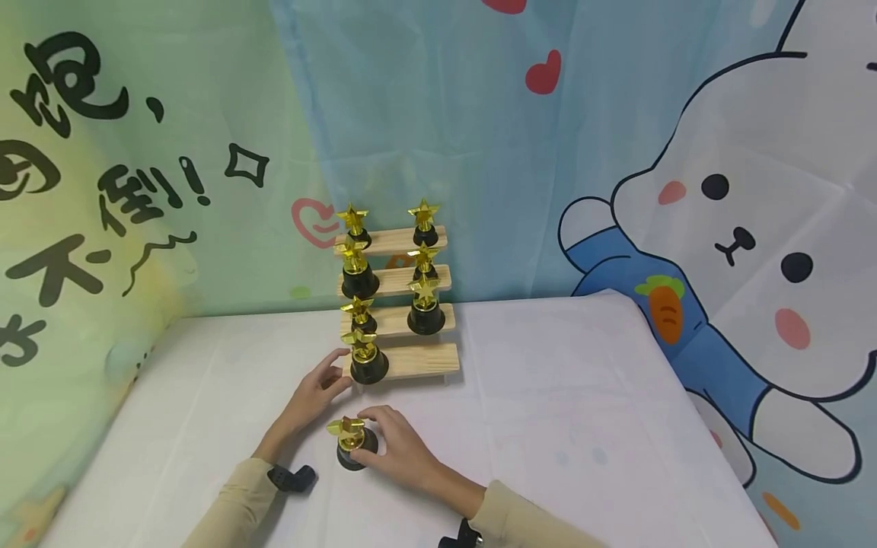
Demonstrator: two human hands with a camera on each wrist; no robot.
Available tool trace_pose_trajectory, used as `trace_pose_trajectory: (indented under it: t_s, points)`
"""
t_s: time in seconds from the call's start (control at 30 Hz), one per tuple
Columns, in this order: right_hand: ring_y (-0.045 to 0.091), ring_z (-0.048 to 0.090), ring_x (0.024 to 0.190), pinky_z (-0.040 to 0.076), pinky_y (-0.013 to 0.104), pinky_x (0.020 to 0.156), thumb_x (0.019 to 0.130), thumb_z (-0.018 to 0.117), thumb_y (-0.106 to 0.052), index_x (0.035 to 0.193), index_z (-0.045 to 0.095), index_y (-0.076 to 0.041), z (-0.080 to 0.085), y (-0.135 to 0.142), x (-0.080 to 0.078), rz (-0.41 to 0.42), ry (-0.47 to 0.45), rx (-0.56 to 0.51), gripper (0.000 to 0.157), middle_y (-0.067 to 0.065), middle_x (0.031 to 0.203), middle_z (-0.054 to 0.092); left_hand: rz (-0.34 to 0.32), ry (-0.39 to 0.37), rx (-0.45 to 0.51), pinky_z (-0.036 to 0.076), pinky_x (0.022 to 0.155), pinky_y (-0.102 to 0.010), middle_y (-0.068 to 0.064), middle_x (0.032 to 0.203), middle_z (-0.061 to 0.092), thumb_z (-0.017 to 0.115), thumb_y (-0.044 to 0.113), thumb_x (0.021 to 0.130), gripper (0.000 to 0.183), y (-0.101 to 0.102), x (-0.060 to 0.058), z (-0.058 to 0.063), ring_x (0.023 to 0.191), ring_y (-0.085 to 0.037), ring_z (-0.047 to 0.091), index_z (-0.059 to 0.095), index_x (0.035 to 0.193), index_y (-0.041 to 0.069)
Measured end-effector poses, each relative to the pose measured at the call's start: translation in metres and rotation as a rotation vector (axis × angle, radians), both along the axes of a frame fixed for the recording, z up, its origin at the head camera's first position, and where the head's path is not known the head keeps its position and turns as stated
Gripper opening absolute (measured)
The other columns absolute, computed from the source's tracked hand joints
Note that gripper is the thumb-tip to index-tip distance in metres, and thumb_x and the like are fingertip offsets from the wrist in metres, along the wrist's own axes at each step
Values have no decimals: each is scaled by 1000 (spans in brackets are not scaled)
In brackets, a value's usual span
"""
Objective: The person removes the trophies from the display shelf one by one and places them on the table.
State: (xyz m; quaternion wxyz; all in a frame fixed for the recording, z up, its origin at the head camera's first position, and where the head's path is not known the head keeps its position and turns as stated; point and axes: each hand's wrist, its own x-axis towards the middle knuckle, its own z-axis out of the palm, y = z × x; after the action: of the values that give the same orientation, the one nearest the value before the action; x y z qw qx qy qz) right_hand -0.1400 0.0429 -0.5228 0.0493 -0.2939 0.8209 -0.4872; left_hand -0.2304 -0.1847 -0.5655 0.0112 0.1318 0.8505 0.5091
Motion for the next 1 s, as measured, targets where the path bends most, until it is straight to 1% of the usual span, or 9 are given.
trace_pose_trajectory:
  t_s: [0.07, 0.13, 0.33, 0.5, 0.67, 0.77, 0.8, 0.9, 1.0]
  points:
    - [27, 55, 118, 51, 37, 92, 88, 72, -26, 129, 51, -3, -1, 2, 3, -27, -28, -8, 51, 10, 128, 57, -2, 2, 2, 45, 66, -21, -4, 93, 70, 66, 33, 92, 52, 0, 0, -1, 72, -8, 55, 46, 140, 30]
    - [27, 54, 120, 50, 38, 92, 90, 70, -25, 130, 50, -3, -3, 3, 6, -61, -39, -29, 50, 10, 129, 55, -2, 3, 7, 45, 67, -21, -4, 93, 70, 67, 33, 92, 53, 0, 0, -2, 72, -9, 55, 46, 140, 30]
    - [25, 55, 118, 50, 40, 92, 95, 63, -23, 128, 51, -2, -4, 6, 6, -167, -3, -103, 41, 9, 127, 56, 19, 1, 10, 45, 68, -21, -4, 93, 70, 68, 33, 91, 52, 0, 1, -2, 74, -9, 56, 48, 139, 31]
    - [22, 55, 117, 50, 39, 93, 96, 61, -23, 128, 51, -3, -1, 7, -1, -212, -13, -110, 39, 8, 127, 57, 11, 13, 22, 45, 67, -21, -5, 92, 70, 68, 31, 91, 52, 1, 1, -2, 73, -9, 56, 48, 139, 29]
    - [25, 56, 118, 49, 42, 94, 97, 59, -23, 127, 51, -3, 6, 5, -6, -226, -65, -137, 37, 12, 127, 57, 6, 8, 26, 45, 67, -21, -5, 93, 70, 67, 32, 91, 52, 0, 0, -4, 74, -8, 56, 48, 139, 29]
    - [28, 57, 118, 49, 45, 93, 97, 60, -20, 127, 51, -2, 10, 5, -9, -231, -84, -164, 36, 15, 127, 57, 9, 5, 27, 46, 67, -21, -4, 94, 70, 68, 32, 91, 53, 0, -1, -5, 74, -8, 56, 48, 139, 29]
    - [28, 57, 117, 50, 44, 93, 96, 60, -18, 126, 51, -2, 12, 4, -11, -237, -78, -166, 35, 15, 126, 58, 8, 5, 26, 46, 67, -21, -5, 94, 70, 68, 33, 91, 52, 0, -1, -5, 74, -8, 56, 48, 139, 29]
    - [31, 58, 117, 51, 41, 92, 96, 61, -13, 128, 50, 0, 17, 4, -20, -255, -80, -205, 37, 17, 127, 57, 7, 10, 27, 46, 67, -21, -5, 94, 70, 68, 32, 91, 53, 0, -2, -6, 73, -9, 56, 48, 139, 29]
    - [33, 58, 117, 50, 41, 94, 96, 61, -13, 130, 49, 0, 26, 4, -30, -281, -100, -249, 39, 18, 128, 56, 3, 12, 21, 46, 67, -21, -5, 94, 70, 68, 32, 91, 52, -1, -2, -5, 73, -9, 56, 48, 139, 29]
